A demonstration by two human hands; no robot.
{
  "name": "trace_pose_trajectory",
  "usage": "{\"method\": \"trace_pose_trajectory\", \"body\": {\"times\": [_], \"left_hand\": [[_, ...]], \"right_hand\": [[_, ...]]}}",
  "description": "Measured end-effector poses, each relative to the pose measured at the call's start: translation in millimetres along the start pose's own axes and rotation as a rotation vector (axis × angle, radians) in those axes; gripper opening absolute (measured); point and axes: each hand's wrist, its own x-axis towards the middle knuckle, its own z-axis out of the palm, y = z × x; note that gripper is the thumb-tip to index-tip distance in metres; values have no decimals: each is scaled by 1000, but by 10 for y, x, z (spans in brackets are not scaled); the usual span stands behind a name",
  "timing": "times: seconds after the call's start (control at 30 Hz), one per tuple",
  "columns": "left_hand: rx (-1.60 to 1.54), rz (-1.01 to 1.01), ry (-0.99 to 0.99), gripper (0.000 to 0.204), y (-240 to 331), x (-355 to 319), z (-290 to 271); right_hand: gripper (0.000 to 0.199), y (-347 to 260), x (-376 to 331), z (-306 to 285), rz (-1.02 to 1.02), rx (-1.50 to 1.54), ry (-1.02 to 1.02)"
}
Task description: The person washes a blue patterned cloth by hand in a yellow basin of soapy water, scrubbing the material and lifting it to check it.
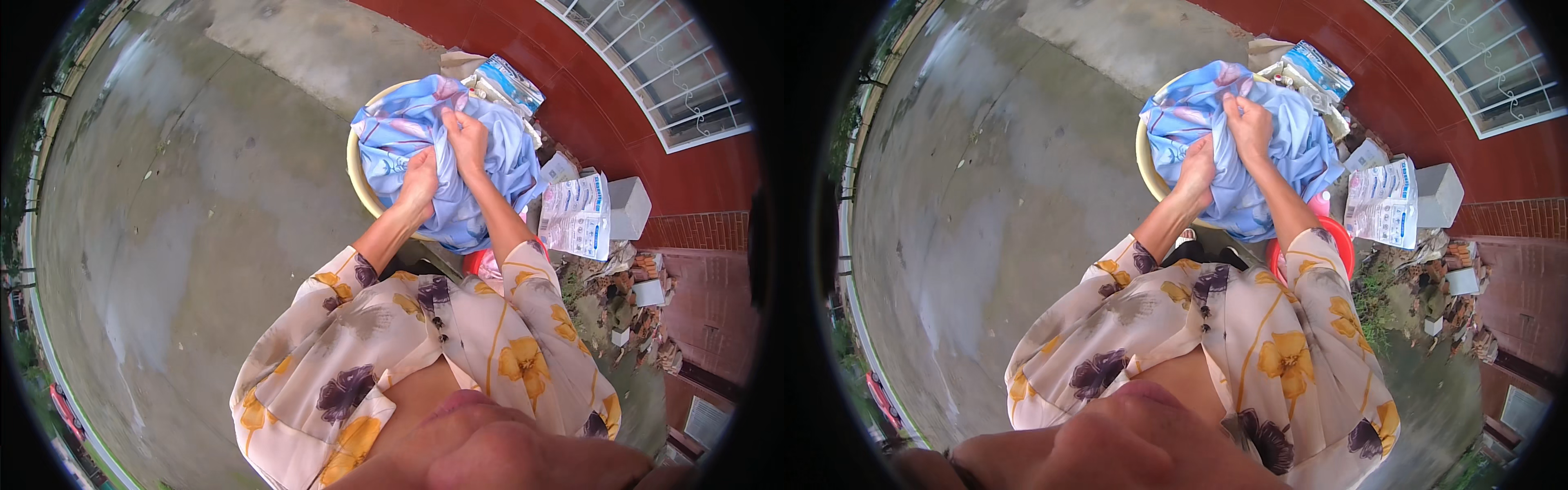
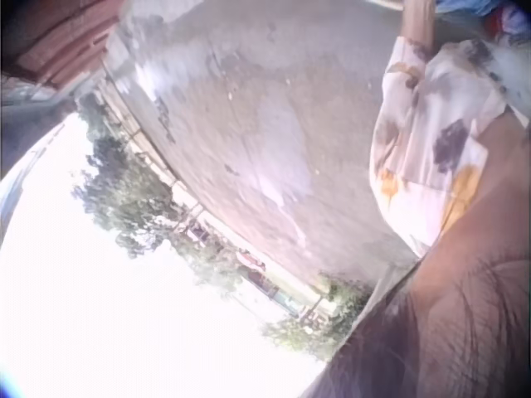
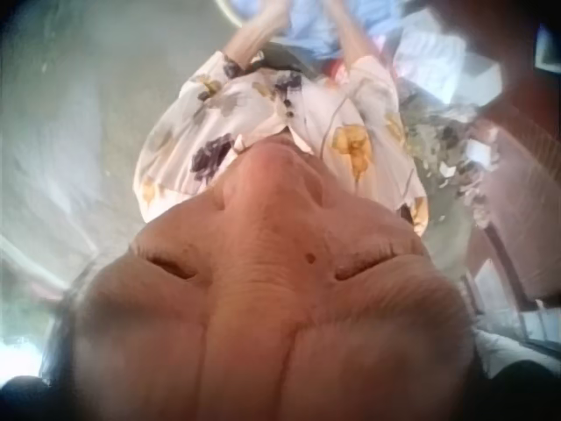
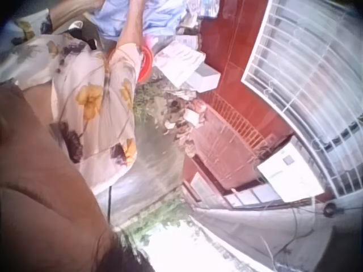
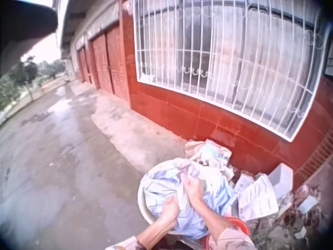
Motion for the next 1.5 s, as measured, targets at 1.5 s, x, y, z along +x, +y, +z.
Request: {"method": "trace_pose_trajectory", "body": {"times": [1.5], "left_hand": [[-199,-15,39,34,245,306,47]], "right_hand": [[17,214,379,126,157,107,-96]]}}
